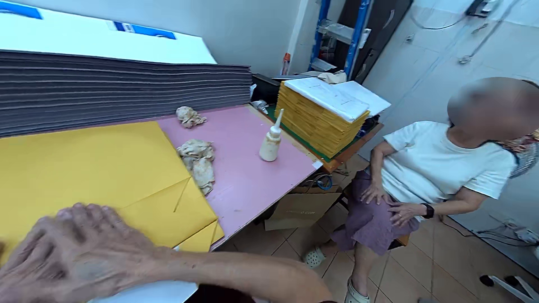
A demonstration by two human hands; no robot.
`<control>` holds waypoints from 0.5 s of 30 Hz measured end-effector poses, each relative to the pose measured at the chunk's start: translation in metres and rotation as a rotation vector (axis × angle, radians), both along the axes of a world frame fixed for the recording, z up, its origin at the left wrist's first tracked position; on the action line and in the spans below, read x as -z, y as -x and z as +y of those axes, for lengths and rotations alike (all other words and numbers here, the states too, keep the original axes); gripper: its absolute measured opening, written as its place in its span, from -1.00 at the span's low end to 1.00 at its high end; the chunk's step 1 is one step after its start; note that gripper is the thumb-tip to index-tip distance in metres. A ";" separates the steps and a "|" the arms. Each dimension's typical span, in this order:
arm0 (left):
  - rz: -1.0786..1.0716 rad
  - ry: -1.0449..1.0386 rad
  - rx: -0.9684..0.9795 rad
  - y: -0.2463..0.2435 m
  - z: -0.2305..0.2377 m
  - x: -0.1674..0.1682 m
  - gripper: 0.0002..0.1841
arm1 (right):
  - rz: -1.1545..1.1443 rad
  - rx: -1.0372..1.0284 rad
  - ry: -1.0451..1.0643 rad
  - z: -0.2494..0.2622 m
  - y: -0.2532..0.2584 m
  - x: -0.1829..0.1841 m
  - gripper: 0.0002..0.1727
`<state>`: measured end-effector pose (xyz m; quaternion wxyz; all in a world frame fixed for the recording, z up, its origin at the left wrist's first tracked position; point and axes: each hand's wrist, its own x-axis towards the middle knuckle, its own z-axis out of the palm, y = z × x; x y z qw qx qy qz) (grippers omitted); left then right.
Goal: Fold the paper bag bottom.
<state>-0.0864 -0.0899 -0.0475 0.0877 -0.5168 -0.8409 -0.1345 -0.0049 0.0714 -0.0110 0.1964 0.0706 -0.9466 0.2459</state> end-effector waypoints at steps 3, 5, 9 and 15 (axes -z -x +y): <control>-0.021 0.024 -0.071 -0.029 0.020 -0.038 -0.19 | -0.136 -0.101 0.091 0.025 -0.027 -0.027 -0.08; 0.018 -0.035 -0.102 -0.035 0.025 -0.041 -0.12 | -0.258 -0.098 0.037 0.045 -0.040 -0.038 -0.04; 0.036 -0.055 -0.055 -0.040 0.019 -0.043 -0.18 | -0.263 -0.063 -0.062 0.061 -0.050 -0.038 0.08; 0.012 0.026 -0.096 -0.047 0.025 -0.053 -0.24 | -0.194 -0.174 -0.180 0.041 -0.052 -0.031 0.15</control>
